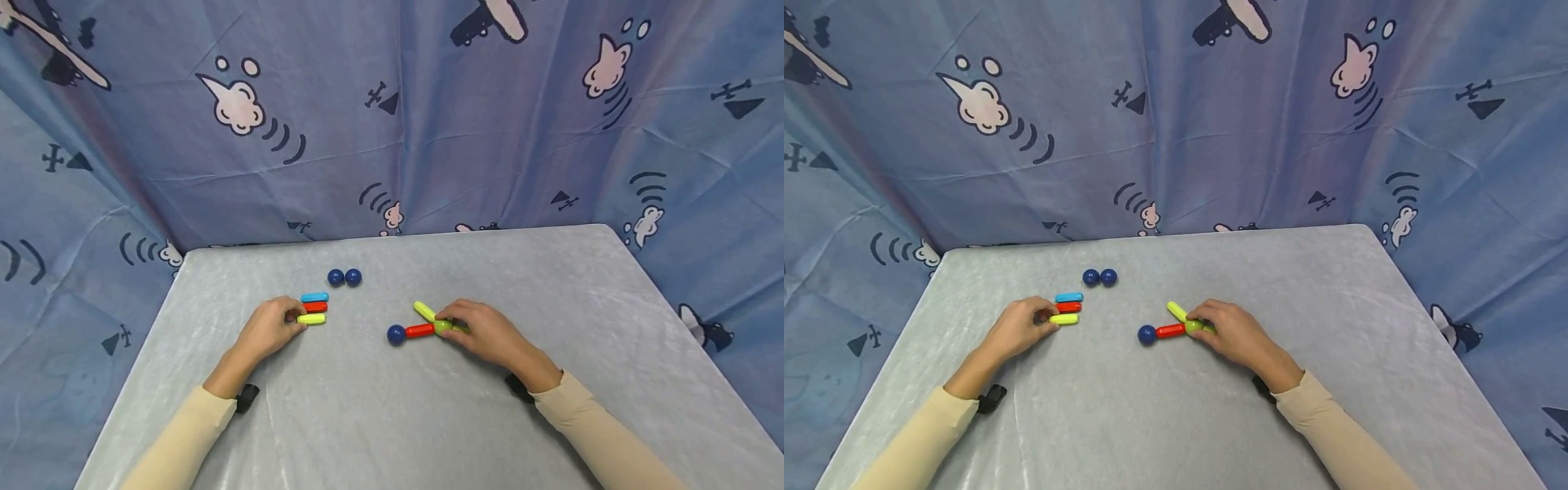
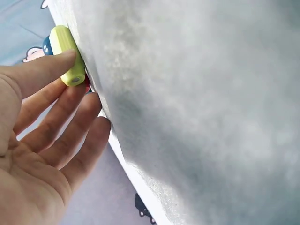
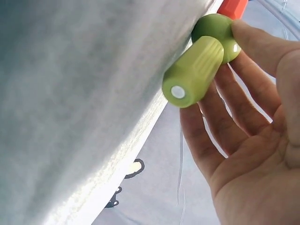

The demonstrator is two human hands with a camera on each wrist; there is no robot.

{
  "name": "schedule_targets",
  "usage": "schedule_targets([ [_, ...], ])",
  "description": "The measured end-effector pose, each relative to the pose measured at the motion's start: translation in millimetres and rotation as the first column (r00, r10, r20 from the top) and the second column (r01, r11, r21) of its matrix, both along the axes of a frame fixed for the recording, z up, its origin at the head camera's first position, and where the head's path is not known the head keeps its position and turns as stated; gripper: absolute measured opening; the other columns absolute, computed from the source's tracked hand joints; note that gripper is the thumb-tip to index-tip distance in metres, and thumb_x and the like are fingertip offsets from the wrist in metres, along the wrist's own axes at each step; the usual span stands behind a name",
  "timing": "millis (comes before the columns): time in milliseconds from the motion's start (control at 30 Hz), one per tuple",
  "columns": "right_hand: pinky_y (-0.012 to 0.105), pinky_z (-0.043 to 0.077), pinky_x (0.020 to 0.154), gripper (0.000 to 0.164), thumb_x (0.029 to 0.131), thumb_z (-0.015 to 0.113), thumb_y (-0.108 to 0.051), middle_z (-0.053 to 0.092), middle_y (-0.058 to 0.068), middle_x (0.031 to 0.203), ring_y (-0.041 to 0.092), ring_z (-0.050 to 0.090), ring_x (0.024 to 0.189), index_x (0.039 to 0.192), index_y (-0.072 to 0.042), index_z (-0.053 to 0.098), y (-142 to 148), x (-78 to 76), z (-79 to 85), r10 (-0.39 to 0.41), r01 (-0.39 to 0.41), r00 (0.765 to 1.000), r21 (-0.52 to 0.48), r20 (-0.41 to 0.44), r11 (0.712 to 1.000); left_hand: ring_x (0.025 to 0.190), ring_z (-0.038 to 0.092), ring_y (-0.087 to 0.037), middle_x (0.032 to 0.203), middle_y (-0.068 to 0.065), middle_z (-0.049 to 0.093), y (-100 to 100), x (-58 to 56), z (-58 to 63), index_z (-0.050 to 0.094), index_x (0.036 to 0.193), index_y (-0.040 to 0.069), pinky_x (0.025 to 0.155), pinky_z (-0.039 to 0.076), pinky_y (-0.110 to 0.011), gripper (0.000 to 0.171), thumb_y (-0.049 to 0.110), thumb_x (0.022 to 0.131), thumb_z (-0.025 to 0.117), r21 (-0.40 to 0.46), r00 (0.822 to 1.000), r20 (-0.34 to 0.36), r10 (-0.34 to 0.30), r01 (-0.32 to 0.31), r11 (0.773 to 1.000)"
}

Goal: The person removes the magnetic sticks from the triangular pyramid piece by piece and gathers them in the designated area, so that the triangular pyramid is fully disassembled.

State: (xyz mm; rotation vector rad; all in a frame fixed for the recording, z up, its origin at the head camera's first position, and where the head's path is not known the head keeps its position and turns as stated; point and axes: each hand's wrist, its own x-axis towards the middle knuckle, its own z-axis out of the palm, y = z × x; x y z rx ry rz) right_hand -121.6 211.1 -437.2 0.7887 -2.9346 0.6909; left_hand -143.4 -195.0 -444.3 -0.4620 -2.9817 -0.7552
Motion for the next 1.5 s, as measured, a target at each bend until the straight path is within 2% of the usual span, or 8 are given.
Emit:
schedule_targets([
  [233, 0.038, 0.056, 0.086, 0.028, 0.087, 0.077, -0.030, 0.071, -0.006, 0.108, 0.011, 0.066, 0.097, 0.113, -0.020, 0.074, -1, 0.3, 1.5, 0.003, -0.003, 1.000, 0.006, 0.011, 1.000, 0.078, 0.061, -0.018, 0.087, -0.006, 0.067, 0, 0.3, -1.5, 0.074, 0.093, 0.006, 0.069, 0.050, -0.032, 0.020, 0.010, 0.077, 0.084, 0.019, 0.999, -0.041, 0.023, -0.022, 1.000],
  [533, 0.036, 0.055, 0.085, 0.029, 0.087, 0.077, -0.029, 0.070, -0.006, 0.108, 0.009, 0.064, 0.093, 0.114, -0.019, 0.073, -2, -0.2, 2.3, 0.007, -0.008, 0.999, 0.010, 0.032, 1.000, 0.076, 0.060, -0.017, 0.084, -0.005, 0.066, 1, -0.8, -4.0, 0.074, 0.092, 0.006, 0.067, 0.049, -0.031, 0.018, 0.009, 0.078, 0.084, 0.028, 0.998, -0.059, 0.029, -0.028, 0.999],
  [1000, 0.035, 0.056, 0.083, 0.028, 0.087, 0.078, -0.027, 0.070, -0.005, 0.107, 0.009, 0.064, 0.091, 0.113, -0.018, 0.073, -2, -1.2, 1.0, 0.021, -0.021, 1.000, 0.000, 0.020, 1.000, 0.076, 0.062, -0.019, 0.087, -0.008, 0.068, 1, -0.6, -7.6, 0.073, 0.092, 0.004, 0.067, 0.051, -0.031, 0.020, 0.007, 0.077, 0.084, 0.071, 0.995, -0.087, 0.040, -0.034, 0.997],
  [1200, 0.035, 0.056, 0.082, 0.028, 0.086, 0.079, -0.026, 0.070, -0.005, 0.106, 0.009, 0.064, 0.090, 0.112, -0.018, 0.073, -4, -2.6, 1.0, 0.029, -0.029, 0.999, -0.001, 0.015, 1.000, 0.078, 0.064, -0.020, 0.090, -0.010, 0.070, 0, 0.9, -5.4, 0.073, 0.095, 0.002, 0.068, 0.052, -0.033, 0.022, 0.006, 0.076, 0.084, 0.091, 0.995, -0.089, 0.051, -0.043, 0.995],
  [1367, 0.034, 0.055, 0.081, 0.028, 0.085, 0.079, -0.026, 0.070, -0.005, 0.106, 0.009, 0.064, 0.090, 0.112, -0.018, 0.073, -7, -2.2, 2.6, 0.038, -0.038, 0.999, 0.000, 0.029, 0.999, 0.082, 0.066, -0.022, 0.092, -0.008, 0.070, 9, 7.7, 1.6, 0.074, 0.096, 0.004, 0.071, 0.054, -0.037, 0.021, 0.007, 0.078, 0.084, 0.092, 0.993, -0.110, 0.050, -0.040, 0.995],
  [1500, 0.033, 0.055, 0.081, 0.028, 0.085, 0.080, -0.026, 0.070, -0.005, 0.104, 0.009, 0.063, 0.089, 0.112, -0.017, 0.074, -12, -1.4, 3.8, 0.046, -0.046, 0.998, 0.000, 0.043, 0.999, 0.084, 0.067, -0.020, 0.094, -0.004, 0.069, 28, 16.4, 7.1, 0.074, 0.096, 0.008, 0.073, 0.055, -0.036, 0.021, 0.010, 0.078, 0.084, 0.075, 0.992, -0.124, -0.017, 0.026, 0.997],
])
